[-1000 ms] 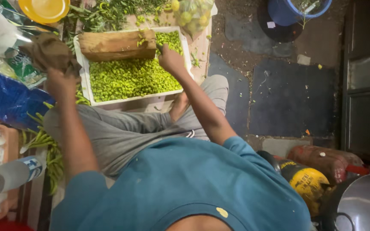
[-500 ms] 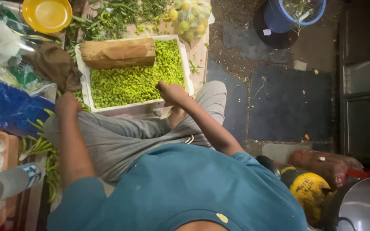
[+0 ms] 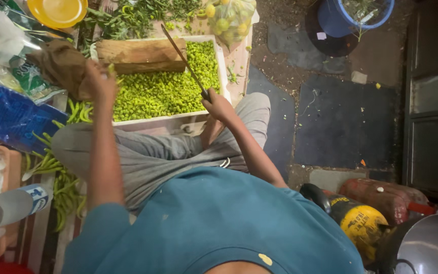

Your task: The person sits on the floor and uses a knife to chop green chilies on a wooden block. The chopped pieces fall into a white container below. The person repeatedly picks up chilies and chops them throughout the clip.

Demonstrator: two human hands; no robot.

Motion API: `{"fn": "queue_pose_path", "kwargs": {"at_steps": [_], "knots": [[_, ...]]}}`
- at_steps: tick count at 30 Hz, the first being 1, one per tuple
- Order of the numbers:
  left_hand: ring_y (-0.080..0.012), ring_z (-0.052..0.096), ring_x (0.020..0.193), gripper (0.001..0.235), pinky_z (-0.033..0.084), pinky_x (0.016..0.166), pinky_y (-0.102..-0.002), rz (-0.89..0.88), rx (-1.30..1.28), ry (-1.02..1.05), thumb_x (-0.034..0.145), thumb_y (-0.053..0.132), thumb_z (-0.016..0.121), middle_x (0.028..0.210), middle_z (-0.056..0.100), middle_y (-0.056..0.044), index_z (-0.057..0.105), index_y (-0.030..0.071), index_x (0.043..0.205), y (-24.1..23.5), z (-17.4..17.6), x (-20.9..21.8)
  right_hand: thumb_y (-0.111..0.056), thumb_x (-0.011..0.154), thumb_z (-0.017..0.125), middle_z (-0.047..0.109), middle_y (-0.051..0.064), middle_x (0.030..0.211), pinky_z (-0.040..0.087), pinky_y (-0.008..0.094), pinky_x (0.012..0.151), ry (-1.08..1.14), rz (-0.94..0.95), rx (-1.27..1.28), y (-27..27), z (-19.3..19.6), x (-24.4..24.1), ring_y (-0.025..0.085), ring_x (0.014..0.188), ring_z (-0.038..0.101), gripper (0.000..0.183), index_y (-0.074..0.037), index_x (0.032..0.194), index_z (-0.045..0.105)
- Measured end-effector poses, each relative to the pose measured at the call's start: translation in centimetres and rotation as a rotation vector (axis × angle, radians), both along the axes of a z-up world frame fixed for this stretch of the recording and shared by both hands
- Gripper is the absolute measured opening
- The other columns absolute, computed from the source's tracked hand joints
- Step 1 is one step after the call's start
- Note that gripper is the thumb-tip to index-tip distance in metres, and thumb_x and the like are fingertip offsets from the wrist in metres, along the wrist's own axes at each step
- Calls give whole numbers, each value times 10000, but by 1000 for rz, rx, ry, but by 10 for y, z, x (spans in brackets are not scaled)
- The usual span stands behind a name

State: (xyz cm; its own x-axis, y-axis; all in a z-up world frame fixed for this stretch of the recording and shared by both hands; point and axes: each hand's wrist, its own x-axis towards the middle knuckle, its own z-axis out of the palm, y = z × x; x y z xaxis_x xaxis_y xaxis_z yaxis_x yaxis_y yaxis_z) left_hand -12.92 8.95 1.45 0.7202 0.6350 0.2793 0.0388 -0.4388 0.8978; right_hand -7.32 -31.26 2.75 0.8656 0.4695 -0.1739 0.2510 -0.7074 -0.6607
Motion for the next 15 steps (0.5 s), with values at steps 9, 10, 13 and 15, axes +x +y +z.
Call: {"fn": "queue_pose_path", "kwargs": {"at_steps": [9,10,13,15], "knots": [[-201,667,786,496,542,709,-365,-81,69,75,757,57,929,856,634,-43,486,64,980,-89,-36,116,-374,916,591,690,187,788,541,478,623,230,-118,-45,34,42,22,344,654,701,357,-76,1102,531],[-199,681,792,455,552,716,-360,-90,48,58,767,40,890,855,641,-41,492,65,987,-91,-40,121,-374,919,604,690,184,785,533,475,613,183,-100,-36,36,42,25,334,647,694,354,-72,1092,540],[-203,709,802,329,566,732,-355,-83,39,51,812,0,785,840,665,-42,520,69,995,-96,-47,133,-371,924,631,691,175,779,520,467,595,88,-54,-24,39,41,29,313,633,679,347,-67,1075,561],[-218,713,797,232,557,739,-368,-46,114,97,865,-17,732,814,684,-50,553,72,984,-97,-45,138,-369,923,631,695,169,779,522,465,600,82,-49,-32,40,43,30,308,634,679,343,-70,1079,567]]}}
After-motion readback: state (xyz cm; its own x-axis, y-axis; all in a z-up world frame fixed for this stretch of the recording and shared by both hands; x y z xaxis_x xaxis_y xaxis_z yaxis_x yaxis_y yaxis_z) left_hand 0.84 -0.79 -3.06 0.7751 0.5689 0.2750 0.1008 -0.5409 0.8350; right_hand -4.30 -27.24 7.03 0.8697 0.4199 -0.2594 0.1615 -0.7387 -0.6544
